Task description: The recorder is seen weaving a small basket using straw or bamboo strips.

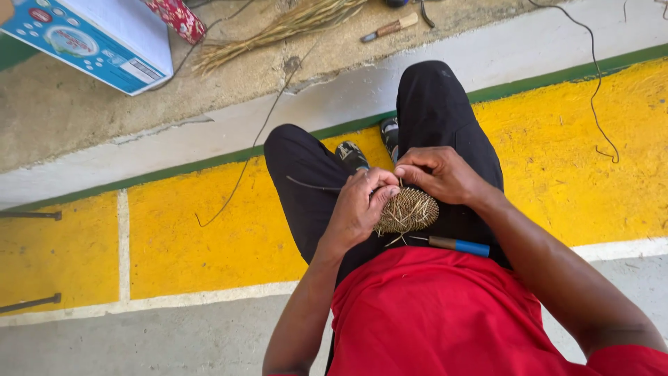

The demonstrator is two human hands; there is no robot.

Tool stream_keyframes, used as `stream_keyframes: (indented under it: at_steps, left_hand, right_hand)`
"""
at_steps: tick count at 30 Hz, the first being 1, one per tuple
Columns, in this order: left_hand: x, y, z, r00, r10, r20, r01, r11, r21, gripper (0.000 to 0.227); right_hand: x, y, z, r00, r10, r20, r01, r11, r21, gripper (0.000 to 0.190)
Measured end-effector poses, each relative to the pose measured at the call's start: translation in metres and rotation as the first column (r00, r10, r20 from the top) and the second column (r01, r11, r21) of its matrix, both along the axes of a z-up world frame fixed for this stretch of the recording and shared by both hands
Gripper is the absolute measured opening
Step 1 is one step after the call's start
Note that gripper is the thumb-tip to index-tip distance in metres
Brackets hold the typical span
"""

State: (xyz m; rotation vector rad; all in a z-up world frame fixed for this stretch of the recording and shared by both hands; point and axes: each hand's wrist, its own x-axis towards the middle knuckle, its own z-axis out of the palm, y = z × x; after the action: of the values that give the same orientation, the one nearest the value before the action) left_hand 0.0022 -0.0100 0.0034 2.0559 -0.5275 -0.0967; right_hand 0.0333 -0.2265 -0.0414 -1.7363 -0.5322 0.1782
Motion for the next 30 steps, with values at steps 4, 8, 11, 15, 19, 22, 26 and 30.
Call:
stream_keyframes:
  at_steps: [4,8,11,15,19,22,26,30]
  left_hand:
    - [0.001,0.002,-0.012,0.996,-0.003,0.084,-0.007,0.993,0.116,0.016]
    - [0.006,-0.002,-0.011,0.989,-0.075,0.130,0.052,0.984,0.171,0.016]
    - [0.007,0.002,-0.015,0.988,-0.089,0.126,0.066,0.981,0.181,0.017]
    - [0.017,0.012,-0.012,0.994,-0.110,0.010,0.106,0.978,0.180,0.020]
    - [0.012,0.010,-0.007,0.993,-0.115,0.013,0.109,0.969,0.222,0.023]
    - [0.013,0.005,-0.009,0.995,-0.092,0.038,0.082,0.973,0.215,0.024]
    - [0.011,0.001,-0.004,0.992,-0.107,0.063,0.088,0.966,0.245,0.023]
    - [0.009,0.000,0.012,0.977,-0.152,0.148,0.110,0.960,0.256,0.021]
  right_hand:
    - [0.005,0.003,0.006,0.942,-0.091,0.323,0.168,0.961,-0.218,0.025]
    - [0.013,0.003,0.014,0.779,-0.081,0.622,0.307,0.914,-0.266,0.029]
    - [0.017,0.006,0.012,0.684,-0.017,0.729,0.317,0.907,-0.277,0.023]
    - [0.013,0.007,0.012,0.847,-0.096,0.522,0.286,0.911,-0.298,0.026]
    - [-0.006,-0.011,0.013,0.977,-0.125,0.170,0.155,0.972,-0.177,0.011]
    - [-0.011,-0.023,0.027,0.997,0.039,-0.069,-0.039,0.999,0.003,0.016]
    - [-0.017,-0.027,0.052,0.969,0.248,0.008,-0.244,0.958,-0.153,0.024]
    - [-0.026,-0.021,0.066,0.961,0.123,0.246,-0.033,0.940,-0.340,0.019]
